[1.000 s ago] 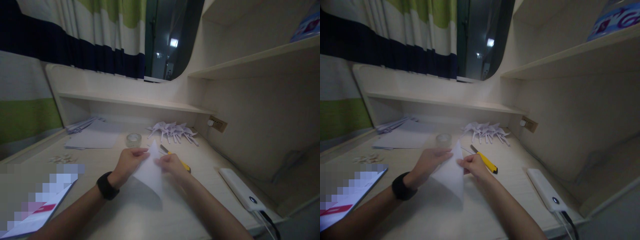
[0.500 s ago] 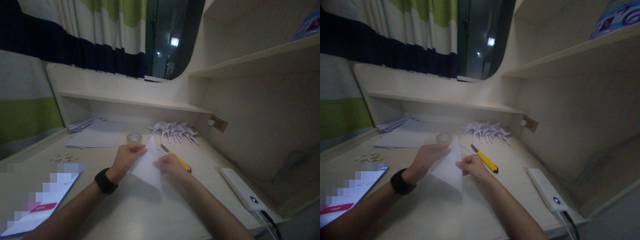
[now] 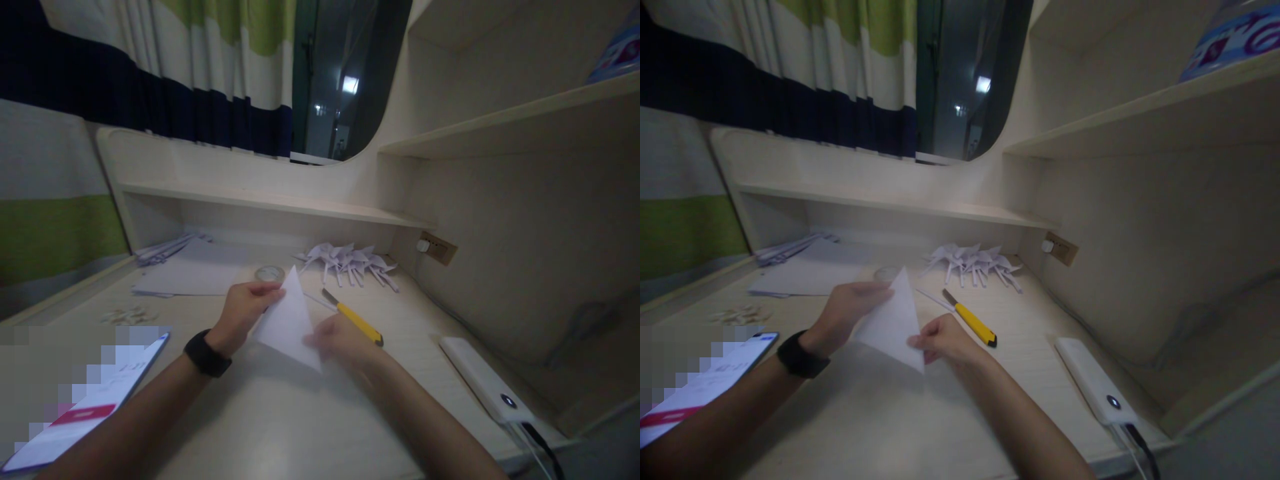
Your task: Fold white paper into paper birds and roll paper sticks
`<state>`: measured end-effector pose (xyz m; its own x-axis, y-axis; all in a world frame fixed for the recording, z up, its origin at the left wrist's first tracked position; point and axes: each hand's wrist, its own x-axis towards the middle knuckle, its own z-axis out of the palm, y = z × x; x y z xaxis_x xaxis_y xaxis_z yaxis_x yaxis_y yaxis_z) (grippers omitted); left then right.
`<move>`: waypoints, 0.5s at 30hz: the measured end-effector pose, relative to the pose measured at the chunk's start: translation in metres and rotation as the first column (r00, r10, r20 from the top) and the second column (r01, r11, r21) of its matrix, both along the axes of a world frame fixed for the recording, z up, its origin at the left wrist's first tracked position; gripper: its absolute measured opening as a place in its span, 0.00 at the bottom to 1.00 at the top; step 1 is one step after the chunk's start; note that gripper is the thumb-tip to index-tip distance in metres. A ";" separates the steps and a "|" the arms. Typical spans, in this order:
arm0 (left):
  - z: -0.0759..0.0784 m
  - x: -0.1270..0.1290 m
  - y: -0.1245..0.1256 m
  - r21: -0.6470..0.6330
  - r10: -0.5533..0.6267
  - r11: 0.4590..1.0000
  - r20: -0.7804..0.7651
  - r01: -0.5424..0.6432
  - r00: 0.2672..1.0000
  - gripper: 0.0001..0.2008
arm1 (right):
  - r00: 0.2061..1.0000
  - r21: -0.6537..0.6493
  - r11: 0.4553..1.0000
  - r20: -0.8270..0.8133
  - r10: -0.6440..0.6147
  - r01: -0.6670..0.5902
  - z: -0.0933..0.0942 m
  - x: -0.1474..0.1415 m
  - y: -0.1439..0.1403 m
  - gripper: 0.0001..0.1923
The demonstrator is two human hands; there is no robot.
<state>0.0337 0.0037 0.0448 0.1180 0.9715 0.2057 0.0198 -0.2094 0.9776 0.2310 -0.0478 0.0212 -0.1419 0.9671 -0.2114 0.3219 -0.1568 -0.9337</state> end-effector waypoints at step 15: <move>-0.002 -0.003 0.005 -0.022 0.039 0.999 0.028 -0.039 0.999 0.17 | 0.998 -0.009 0.998 -0.007 0.058 -0.059 -0.007 0.005 0.002 0.13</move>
<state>0.0305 0.0088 0.0424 0.0746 0.9795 0.1871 0.0001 -0.1876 0.9822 0.2358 -0.0461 0.0146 -0.1997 0.9551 -0.2187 0.3241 -0.1463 -0.9346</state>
